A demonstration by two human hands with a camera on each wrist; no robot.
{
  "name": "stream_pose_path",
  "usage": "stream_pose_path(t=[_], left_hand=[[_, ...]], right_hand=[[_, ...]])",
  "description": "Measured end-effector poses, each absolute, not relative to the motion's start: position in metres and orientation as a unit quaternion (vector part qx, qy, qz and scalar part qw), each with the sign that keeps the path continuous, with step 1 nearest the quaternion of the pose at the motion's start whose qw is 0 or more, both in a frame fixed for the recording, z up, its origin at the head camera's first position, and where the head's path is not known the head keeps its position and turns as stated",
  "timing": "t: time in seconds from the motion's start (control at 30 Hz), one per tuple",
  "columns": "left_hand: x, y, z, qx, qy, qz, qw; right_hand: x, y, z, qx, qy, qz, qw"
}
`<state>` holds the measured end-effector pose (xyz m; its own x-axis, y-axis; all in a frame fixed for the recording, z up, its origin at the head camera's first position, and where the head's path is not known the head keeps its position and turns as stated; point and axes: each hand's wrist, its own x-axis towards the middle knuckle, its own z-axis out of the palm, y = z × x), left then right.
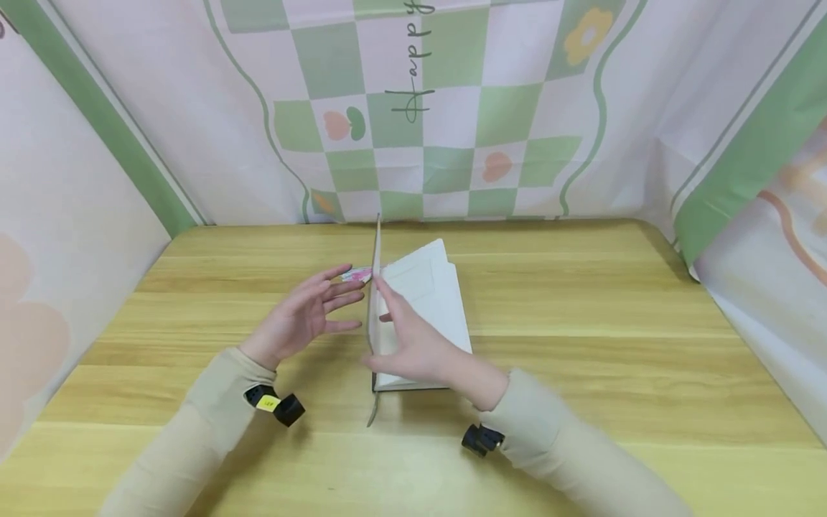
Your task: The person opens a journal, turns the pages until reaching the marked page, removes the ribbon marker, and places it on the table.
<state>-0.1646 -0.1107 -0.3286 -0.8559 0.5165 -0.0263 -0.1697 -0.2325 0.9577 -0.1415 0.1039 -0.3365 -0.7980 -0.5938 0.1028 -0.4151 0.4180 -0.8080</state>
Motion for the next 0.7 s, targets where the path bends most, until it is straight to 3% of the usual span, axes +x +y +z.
stream_pose_path(t=[0.37,0.7], left_hand=[[-0.164,-0.128,-0.333,0.109,0.581,0.779,0.210],[-0.165,-0.164,-0.343,0.065,0.638,0.742,0.194]], right_hand=[[-0.143,0.095,-0.349,-0.349,0.866,-0.311,0.179],[-0.142,0.085,-0.348,-0.340,0.878,-0.227,0.247]])
